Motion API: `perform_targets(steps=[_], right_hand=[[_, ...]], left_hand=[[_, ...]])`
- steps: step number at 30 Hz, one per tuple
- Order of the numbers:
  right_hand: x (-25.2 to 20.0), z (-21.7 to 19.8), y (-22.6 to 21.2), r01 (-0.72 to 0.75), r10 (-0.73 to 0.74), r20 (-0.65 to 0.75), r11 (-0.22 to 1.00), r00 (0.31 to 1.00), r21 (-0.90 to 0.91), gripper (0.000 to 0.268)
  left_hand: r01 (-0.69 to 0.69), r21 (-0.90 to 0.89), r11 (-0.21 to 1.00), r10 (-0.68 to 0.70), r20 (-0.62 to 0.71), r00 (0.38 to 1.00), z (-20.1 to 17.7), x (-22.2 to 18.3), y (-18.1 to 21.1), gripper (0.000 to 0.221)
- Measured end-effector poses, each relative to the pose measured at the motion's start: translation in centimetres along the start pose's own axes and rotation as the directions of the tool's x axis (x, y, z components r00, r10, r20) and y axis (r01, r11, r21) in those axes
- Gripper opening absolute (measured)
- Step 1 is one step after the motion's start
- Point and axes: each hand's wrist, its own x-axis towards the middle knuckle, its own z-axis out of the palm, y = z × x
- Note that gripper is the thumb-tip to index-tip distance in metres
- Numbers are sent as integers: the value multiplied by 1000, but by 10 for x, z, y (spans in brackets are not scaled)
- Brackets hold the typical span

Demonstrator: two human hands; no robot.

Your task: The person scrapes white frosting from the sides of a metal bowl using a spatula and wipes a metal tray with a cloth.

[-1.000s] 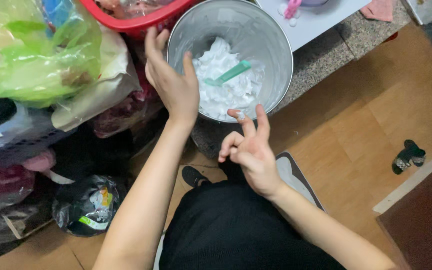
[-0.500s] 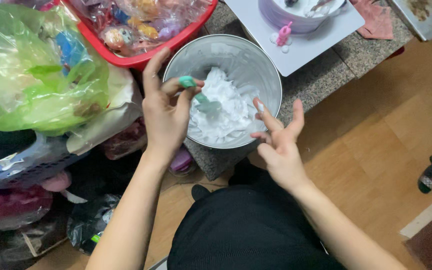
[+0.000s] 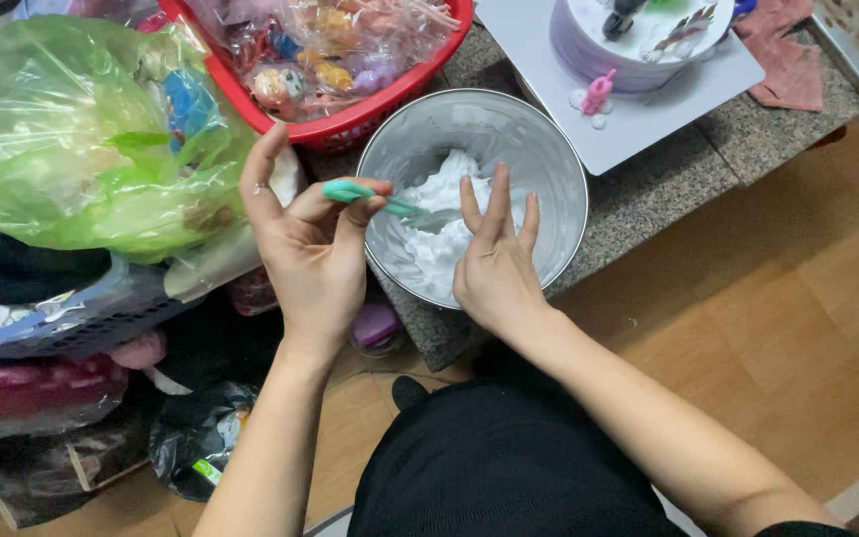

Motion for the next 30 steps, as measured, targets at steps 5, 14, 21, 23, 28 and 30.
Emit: perform_targets(steps=[5, 14, 21, 23, 28, 30], right_hand=[[-7, -10, -16, 48, -47, 20, 997, 999, -67, 101], [-45, -71, -19, -129, 139, -248, 990, 959, 57, 98], [-100, -87, 13, -318, 456, -435, 879, 776, 355, 94], [-114, -90, 28, -357, 488, -477, 869, 731, 343, 86], [-135, -95, 103, -524, 621, -466, 783, 630, 335, 52], [-134, -88, 155, -577, 616, -485, 778, 621, 249, 43]], left_hand=[[-38, -5, 999, 38, 9, 999, -1, 2, -6, 74], [-144, 244, 959, 71, 286, 956, 26, 35, -60, 71], [-154, 574, 804, -157, 456, 876, 75, 59, -117, 75], [-142, 649, 747, -220, 444, 869, 83, 61, -123, 75], [-123, 714, 689, -238, 383, 893, 88, 51, -105, 83], [-282, 695, 661, -44, 411, 910, 90, 40, -87, 89]])
